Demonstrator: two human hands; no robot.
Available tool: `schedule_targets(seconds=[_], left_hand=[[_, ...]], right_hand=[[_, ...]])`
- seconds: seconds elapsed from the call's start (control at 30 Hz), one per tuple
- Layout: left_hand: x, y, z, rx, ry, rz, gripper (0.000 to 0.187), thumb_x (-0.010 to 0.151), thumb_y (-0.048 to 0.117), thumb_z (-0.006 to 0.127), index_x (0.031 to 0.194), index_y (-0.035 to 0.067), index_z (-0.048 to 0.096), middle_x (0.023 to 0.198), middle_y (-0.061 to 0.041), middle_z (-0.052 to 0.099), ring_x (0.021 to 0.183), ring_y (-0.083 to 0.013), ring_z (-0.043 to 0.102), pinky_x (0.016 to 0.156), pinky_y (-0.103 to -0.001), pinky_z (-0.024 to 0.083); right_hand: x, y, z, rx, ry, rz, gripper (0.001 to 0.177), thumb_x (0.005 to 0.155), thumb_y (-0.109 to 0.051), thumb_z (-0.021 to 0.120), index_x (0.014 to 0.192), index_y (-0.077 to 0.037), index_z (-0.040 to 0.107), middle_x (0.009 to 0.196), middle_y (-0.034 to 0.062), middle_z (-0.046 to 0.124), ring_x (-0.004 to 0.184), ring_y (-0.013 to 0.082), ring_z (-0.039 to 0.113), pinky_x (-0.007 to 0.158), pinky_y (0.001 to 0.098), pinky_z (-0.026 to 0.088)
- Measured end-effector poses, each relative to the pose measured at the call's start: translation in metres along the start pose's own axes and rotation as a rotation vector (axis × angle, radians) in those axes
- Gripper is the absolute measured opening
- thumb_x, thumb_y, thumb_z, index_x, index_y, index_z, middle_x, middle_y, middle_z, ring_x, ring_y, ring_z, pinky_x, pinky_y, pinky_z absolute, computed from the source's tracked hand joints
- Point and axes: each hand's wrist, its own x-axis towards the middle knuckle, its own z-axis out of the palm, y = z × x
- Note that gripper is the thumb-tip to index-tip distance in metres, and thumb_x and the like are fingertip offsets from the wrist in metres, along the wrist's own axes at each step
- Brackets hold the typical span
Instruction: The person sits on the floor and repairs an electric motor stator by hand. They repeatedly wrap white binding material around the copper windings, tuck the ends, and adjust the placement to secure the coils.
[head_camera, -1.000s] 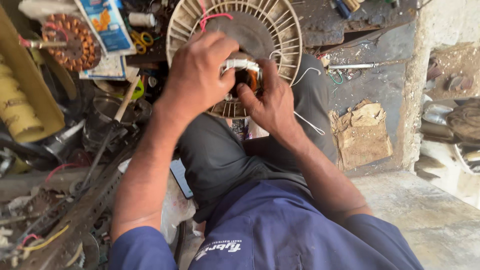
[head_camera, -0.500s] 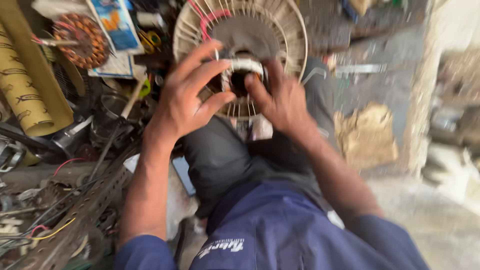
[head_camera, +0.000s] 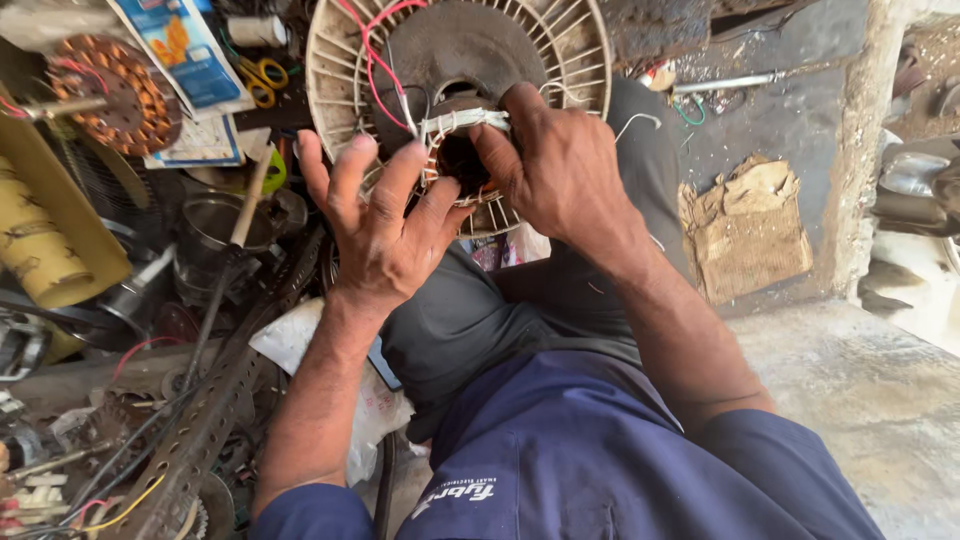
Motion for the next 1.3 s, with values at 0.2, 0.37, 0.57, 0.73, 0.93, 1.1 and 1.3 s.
schedule_targets(seconds=[0.2,0.37,0.57,0.73,0.93,1.1,1.3], left_hand=[[0.008,-0.005,-0.001,-0.102,-0.003,0.033,0.033,0.096,0.037,0.087,0.110,0.011,0.073,0.161,-0.011,0.032,0.157,-0.0346,0.017,0.128,-0.067,0.015],[0.012,-0.005,-0.020,-0.520,-0.146,-0.205,0.056,0.090,0.042,0.090,0.123,0.005,0.065,0.163,-0.029,0.012,0.155,-0.0485,0.012,0.126,-0.072,0.022],[0.032,-0.014,-0.019,-0.236,-0.217,-0.015,0.026,0.101,0.024,0.084,0.112,0.009,0.066,0.163,-0.021,0.022,0.156,-0.0435,0.014,0.128,-0.068,0.020],[0.041,-0.024,-0.007,-0.243,-0.113,0.102,0.013,0.096,0.015,0.085,0.091,0.012,0.074,0.153,-0.009,0.044,0.147,-0.0346,0.026,0.126,-0.067,0.018],[0.043,-0.020,-0.017,-0.159,-0.147,0.120,0.017,0.098,0.017,0.089,0.096,0.011,0.073,0.159,-0.009,0.038,0.154,-0.0326,0.022,0.130,-0.063,0.025],[0.021,-0.006,-0.041,-0.541,0.021,-0.342,0.059,0.086,0.039,0.092,0.124,0.009,0.059,0.158,-0.027,0.014,0.155,-0.0428,0.021,0.120,-0.058,0.038],[-0.028,0.023,-0.027,-0.539,0.271,-0.624,0.046,0.097,0.027,0.085,0.131,0.007,0.061,0.164,-0.021,0.028,0.150,-0.0376,0.040,0.116,-0.047,0.049]], right_hand=[[-0.001,-0.005,-0.003,0.089,-0.008,-0.015,0.034,0.105,-0.031,0.063,0.112,0.002,0.060,0.066,0.0187,0.059,0.058,0.0405,0.062,0.055,0.0489,0.045],[-0.006,0.001,0.001,0.115,-0.014,0.007,0.034,0.107,-0.033,0.064,0.113,0.000,0.060,0.070,0.0184,0.062,0.065,0.0410,0.065,0.057,0.0486,0.048],[-0.002,0.000,0.001,0.119,-0.021,0.060,0.034,0.106,-0.035,0.065,0.112,-0.002,0.060,0.072,0.0155,0.064,0.067,0.0384,0.067,0.058,0.0464,0.050],[-0.003,0.002,0.000,0.154,-0.035,0.074,0.035,0.107,-0.037,0.065,0.115,-0.003,0.060,0.073,0.0120,0.066,0.067,0.0353,0.068,0.058,0.0441,0.050],[0.000,-0.002,-0.002,0.139,-0.035,0.062,0.035,0.106,-0.037,0.067,0.113,-0.003,0.060,0.071,0.0135,0.065,0.065,0.0357,0.068,0.057,0.0445,0.050],[-0.011,0.004,-0.007,0.261,-0.034,0.018,0.048,0.103,-0.043,0.066,0.117,0.002,0.057,0.075,0.0188,0.066,0.069,0.0368,0.069,0.059,0.0429,0.051],[-0.043,0.013,-0.012,0.627,-0.146,0.275,0.050,0.112,-0.040,0.044,0.144,-0.001,0.048,0.086,0.0126,0.068,0.080,0.0186,0.070,0.074,0.0320,0.053]])
